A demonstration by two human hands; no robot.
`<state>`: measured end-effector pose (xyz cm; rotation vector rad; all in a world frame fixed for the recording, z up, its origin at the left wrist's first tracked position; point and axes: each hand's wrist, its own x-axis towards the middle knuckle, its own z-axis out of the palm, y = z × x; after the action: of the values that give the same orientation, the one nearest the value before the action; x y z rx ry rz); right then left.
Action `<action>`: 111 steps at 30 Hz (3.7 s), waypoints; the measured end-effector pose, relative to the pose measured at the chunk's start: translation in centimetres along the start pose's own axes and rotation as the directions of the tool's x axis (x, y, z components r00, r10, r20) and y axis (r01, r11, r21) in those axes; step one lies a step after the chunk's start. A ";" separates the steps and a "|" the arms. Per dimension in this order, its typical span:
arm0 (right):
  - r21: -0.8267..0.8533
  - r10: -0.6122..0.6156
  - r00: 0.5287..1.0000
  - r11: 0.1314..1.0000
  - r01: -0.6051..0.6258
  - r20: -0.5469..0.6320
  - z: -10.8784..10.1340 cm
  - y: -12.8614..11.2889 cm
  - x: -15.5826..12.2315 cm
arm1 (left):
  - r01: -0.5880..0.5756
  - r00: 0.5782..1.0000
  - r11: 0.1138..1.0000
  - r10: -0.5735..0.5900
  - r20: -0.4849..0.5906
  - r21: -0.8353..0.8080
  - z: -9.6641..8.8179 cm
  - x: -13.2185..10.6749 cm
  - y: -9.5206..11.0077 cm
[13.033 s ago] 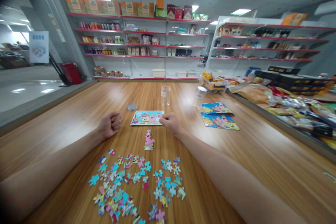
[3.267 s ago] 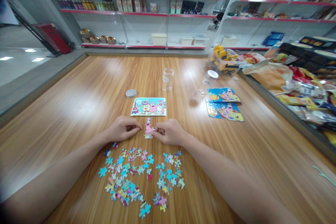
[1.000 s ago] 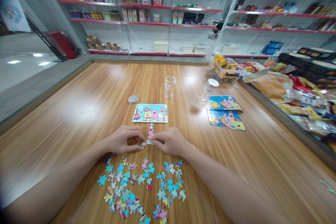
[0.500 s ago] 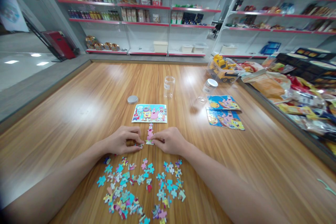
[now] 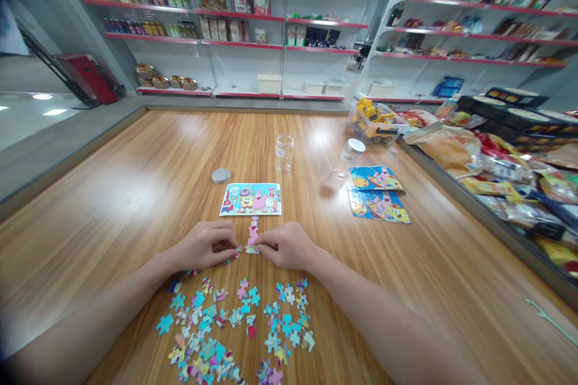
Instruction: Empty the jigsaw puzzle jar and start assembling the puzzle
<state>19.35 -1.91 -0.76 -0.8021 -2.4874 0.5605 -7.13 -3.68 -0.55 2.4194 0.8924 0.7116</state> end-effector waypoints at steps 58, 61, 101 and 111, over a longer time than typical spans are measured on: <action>0.050 -0.001 1.000 0.999 0.000 0.021 -0.2 0.7 0.1 | 0.058 0.998 0.996 -0.060 0.027 0.071 0.7 0.8 -0.2; 0.051 0.003 1.000 0.999 -0.005 0.031 -0.2 0.7 0.1 | 0.053 0.998 0.995 -0.054 0.018 0.086 0.7 0.8 -0.1; 0.141 0.025 1.000 0.990 -0.025 -0.003 -0.3 0.6 -0.1 | -0.048 0.999 0.999 0.048 0.002 -0.018 -0.1 0.7 0.4; 0.095 0.050 0.999 0.994 -0.051 0.009 -0.2 0.7 0.1 | -0.050 0.998 0.998 0.051 0.025 -0.045 -0.4 0.5 0.6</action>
<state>19.73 -1.28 -0.94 -0.8289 -2.4319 0.6948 -6.76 -3.61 0.22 2.4139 0.7997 0.7088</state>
